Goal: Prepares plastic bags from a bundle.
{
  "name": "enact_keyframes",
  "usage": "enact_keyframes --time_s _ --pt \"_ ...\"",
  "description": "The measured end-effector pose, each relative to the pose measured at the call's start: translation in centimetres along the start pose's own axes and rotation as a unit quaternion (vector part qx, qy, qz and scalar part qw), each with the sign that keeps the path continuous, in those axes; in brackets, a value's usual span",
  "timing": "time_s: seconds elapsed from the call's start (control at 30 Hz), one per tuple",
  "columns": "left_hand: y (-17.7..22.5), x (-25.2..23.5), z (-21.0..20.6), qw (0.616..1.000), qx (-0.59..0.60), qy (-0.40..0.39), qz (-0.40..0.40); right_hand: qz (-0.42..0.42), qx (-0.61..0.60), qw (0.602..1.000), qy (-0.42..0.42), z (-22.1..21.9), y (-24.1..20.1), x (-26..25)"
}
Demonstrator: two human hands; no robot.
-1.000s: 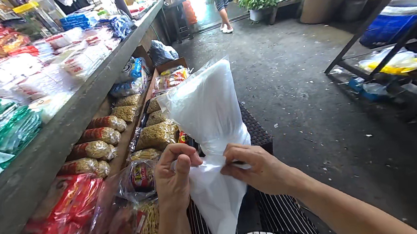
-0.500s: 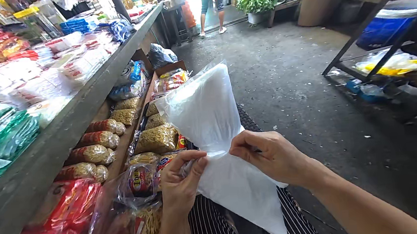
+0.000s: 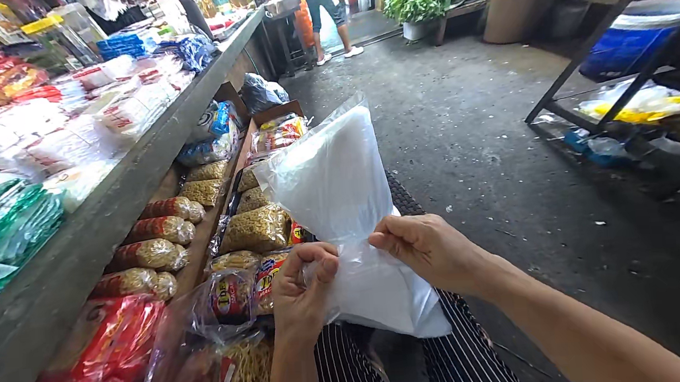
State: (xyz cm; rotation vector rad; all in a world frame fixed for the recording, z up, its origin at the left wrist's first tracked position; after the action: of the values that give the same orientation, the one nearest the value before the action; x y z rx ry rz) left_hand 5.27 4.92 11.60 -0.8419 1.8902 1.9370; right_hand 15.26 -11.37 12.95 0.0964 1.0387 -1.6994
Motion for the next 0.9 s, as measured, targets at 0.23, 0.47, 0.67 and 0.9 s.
enact_keyframes --time_s 0.23,0.47,0.67,0.9 --pt "0.4 -0.4 -1.1 0.996 -0.080 -0.032 -0.015 0.027 -0.123 0.988 -0.085 0.2 0.0 -0.3" --pt "-0.6 -0.6 -1.5 0.999 -0.001 -0.034 -0.011 0.044 -0.097 0.994 -0.014 0.0 -0.5 -0.2" --pt "-0.4 -0.4 -1.7 0.997 0.044 0.003 0.067 0.054 -0.006 0.998 0.045 0.5 -0.4 -0.1" --pt "-1.8 -0.1 -1.1 0.994 -0.055 -0.025 0.092 0.095 0.040 0.993 0.065 1.1 -1.8 -1.0"
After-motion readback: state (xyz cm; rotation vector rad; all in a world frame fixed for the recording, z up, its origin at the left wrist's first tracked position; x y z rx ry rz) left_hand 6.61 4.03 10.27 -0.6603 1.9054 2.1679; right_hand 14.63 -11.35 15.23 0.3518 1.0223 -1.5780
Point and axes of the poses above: each hand's wrist, its own x-axis away from the middle knuckle, its own z-axis out of the back of the hand, y = z × x, the point moved 6 cm from there along -x, towards the middle knuckle, and after that the axes turned 6 degrees about -y, right-handed, at the moved point
